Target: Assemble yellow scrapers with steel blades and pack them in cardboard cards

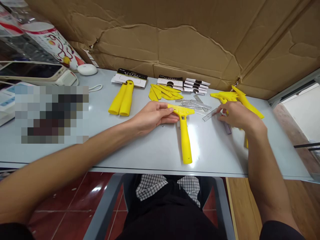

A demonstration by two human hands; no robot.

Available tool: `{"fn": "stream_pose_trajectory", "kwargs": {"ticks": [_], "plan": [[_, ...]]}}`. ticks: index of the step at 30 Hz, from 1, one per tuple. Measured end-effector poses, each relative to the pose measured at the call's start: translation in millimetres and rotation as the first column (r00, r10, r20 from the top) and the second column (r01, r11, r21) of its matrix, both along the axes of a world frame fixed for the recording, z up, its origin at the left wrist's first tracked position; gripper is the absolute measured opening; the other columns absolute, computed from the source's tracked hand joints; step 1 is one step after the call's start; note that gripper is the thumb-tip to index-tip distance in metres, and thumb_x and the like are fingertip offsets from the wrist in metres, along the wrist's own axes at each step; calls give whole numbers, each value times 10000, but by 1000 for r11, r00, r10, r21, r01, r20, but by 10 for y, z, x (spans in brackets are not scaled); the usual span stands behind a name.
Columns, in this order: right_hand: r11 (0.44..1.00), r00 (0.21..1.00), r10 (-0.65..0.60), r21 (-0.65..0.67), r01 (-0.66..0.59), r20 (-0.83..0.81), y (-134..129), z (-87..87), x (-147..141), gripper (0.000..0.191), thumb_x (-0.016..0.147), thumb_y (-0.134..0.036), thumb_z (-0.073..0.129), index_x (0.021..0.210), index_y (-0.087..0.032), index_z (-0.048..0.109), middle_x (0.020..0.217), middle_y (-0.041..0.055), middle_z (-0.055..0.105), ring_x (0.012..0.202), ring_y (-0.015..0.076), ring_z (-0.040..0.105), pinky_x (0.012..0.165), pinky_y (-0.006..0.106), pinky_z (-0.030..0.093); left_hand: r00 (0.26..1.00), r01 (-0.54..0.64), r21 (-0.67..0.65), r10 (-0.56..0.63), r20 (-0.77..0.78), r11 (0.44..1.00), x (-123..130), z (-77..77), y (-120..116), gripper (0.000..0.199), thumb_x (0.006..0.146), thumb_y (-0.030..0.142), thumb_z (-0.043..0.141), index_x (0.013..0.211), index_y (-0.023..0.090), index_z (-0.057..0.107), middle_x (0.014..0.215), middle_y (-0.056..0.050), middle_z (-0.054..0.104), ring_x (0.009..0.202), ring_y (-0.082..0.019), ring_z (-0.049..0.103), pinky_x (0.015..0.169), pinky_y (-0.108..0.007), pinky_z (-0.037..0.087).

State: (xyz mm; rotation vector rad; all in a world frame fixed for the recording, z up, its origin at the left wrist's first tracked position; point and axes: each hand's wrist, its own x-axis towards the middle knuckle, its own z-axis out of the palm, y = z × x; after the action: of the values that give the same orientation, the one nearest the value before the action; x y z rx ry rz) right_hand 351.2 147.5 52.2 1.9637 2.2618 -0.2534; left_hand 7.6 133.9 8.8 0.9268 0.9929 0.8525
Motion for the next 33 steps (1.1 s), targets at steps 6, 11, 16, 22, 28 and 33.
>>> {"fn": "stream_pose_trajectory", "kwargs": {"ticks": [6, 11, 16, 22, 28, 33], "plan": [[972, 972, 218, 109, -209, -89, -41, -89, -219, 300, 995, -203, 687, 1155, -338, 903, 1145, 94, 718, 1016, 295, 686, 863, 432, 514, 1000, -4, -5, 4, 12, 1000, 7, -7, 3, 184, 1073, 100, 690, 951, 70, 824, 1033, -184, 870, 940, -219, 862, 1024, -349, 704], [931, 945, 316, 219, -292, -83, -64, -217, -448, 278, 1045, -269, 655, 1180, -279, 898, 1149, 112, 744, 925, 278, 685, 773, 401, 463, 1000, -14, -21, 14, 8, 1000, 16, -9, 8, 162, 1069, 85, 688, 965, 47, 806, 1061, -209, 860, 920, -218, 859, 1049, -373, 695], [886, 940, 322, 386, -258, -111, -94, -248, -565, 361, 1093, -270, 507, 1100, -213, 864, 1160, 161, 770, 993, 319, 700, 798, 429, 473, 1000, -19, -21, 19, 15, 1000, 13, 3, 1, 164, 1071, 88, 692, 966, 43, 810, 1075, -219, 856, 920, -215, 858, 1039, -360, 692], [937, 672, 151, 321, 136, -725, -52, -211, -561, 283, 1017, -491, 699, 965, -222, 769, 865, 75, 732, 745, 218, 631, 690, 375, 503, 1000, -4, -14, 4, 11, 1000, 7, 8, -22, 171, 1070, 113, 706, 953, 66, 821, 1067, -203, 858, 937, -219, 855, 1069, -375, 679], [995, 363, -73, -43, 91, -929, -73, -234, -659, 443, 814, -616, 927, 885, -219, 743, 639, -29, 556, 555, 127, 444, 533, 316, 352, 1000, 15, -16, -16, -9, 1000, 20, 31, -51, 156, 1069, 121, 705, 982, 82, 828, 1092, -185, 866, 947, -214, 854, 1062, -370, 683], [992, 376, -123, -107, 64, -918, -85, -278, -670, 445, 802, -614, 923, 915, -201, 801, 646, -20, 564, 582, 128, 434, 542, 312, 312, 998, 51, -17, -52, -33, 999, 40, 99, -115, 177, 1076, 109, 692, 957, 87, 821, 1023, -172, 870, 928, -213, 858, 1061, -379, 686]]}}
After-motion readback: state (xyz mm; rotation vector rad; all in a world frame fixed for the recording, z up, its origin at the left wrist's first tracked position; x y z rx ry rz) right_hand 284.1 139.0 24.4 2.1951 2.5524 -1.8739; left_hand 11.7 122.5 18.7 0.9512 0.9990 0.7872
